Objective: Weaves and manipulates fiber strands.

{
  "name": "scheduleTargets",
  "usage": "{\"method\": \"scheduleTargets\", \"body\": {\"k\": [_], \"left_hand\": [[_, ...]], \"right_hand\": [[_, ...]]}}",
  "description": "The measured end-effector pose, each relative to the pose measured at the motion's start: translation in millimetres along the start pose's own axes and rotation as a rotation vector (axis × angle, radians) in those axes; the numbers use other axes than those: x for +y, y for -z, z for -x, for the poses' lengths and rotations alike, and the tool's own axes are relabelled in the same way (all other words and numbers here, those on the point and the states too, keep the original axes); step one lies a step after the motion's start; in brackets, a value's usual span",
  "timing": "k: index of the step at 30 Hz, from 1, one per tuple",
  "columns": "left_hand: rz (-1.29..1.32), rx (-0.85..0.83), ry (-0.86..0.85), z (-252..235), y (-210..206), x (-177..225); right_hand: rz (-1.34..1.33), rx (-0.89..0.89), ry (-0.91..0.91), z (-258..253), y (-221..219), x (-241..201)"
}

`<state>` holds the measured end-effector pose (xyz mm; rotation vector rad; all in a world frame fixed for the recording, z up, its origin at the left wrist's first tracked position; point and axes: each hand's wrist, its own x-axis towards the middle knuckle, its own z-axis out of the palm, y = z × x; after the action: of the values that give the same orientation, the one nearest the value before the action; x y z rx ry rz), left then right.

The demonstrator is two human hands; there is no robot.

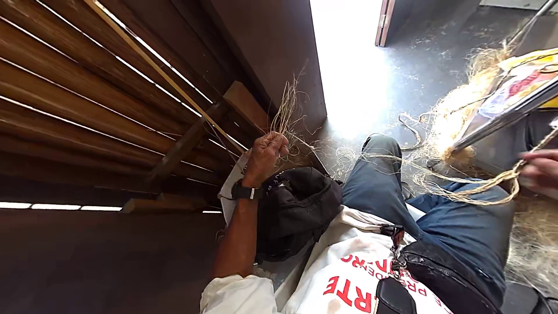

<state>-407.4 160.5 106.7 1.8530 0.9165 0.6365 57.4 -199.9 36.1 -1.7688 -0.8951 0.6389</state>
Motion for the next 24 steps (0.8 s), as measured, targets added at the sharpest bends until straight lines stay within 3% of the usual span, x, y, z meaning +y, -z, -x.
{"method": "scheduleTargets", "body": {"k": [5, 9, 12, 16, 24], "left_hand": [[0.287, -0.123, -0.036, -5, -25, -33], [0.361, -0.200, -0.048, -1, -34, -45], [0.398, -0.231, -0.047, 1, -40, -47], [0.398, -0.248, -0.086, 1, -48, -47], [0.382, -0.246, -0.082, 2, -53, -49]], "right_hand": [[-0.030, -0.265, 0.114, -46, -141, -130], [-0.255, -0.563, 0.106, -76, -231, -153], [-0.432, -0.641, 0.029, -79, -280, -158], [-0.567, -0.692, -0.015, -75, -315, -156], [-0.715, -0.552, -0.080, -71, -335, -156]]}}
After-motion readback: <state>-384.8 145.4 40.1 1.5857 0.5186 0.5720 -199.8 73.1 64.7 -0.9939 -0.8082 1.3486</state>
